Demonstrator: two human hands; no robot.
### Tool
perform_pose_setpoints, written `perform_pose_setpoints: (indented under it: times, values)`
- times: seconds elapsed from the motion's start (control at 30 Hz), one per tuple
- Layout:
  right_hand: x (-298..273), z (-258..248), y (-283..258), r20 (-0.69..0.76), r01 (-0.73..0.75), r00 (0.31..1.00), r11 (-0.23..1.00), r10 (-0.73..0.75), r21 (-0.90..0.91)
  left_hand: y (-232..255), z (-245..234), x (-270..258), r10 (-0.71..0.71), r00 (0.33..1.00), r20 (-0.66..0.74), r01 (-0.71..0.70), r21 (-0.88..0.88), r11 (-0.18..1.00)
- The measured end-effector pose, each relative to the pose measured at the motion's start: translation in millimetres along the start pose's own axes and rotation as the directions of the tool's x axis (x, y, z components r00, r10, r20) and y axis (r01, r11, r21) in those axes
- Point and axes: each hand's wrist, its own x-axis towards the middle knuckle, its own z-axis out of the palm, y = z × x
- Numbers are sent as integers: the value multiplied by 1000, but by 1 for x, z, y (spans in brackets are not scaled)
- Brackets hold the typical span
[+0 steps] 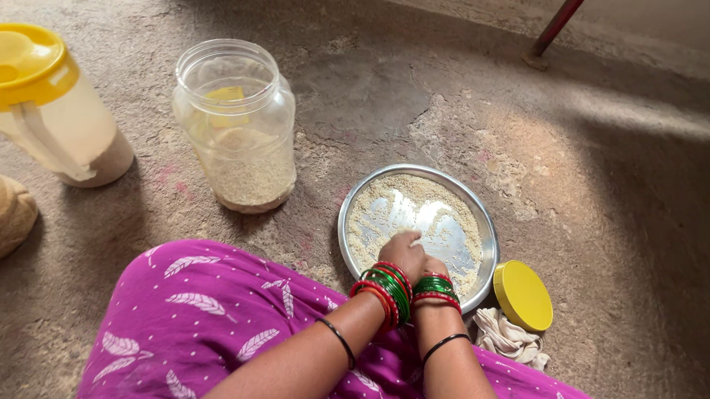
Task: The person sits on the floor and repeatedly scoops grains from a metal tray using both hands, then transfers them into a clear plastic jar. The process continues until the tray is nearly empty.
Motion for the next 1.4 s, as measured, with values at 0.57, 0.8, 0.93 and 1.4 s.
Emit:
perform_pose_setpoints:
  times: [0.57, 0.8, 0.93, 1.4]
  values:
    - [-111, 118, -58, 109, 272, 962, 851, -250, -450, -30, 13, 97, 708, 703, 59, -628, 520, 580]
    - [-153, 219, -90, 284, 403, 911, 792, -299, -459, 46, -48, 128, 743, 661, 105, -681, 501, 534]
    - [-179, 287, -104, 391, 469, 867, 771, -309, -431, 88, -95, 150, 822, 569, 14, -730, 469, 497]
    - [-198, 483, -76, 544, 487, 794, 820, -272, -302, 175, -313, 104, 367, 918, -151, -382, -587, 714]
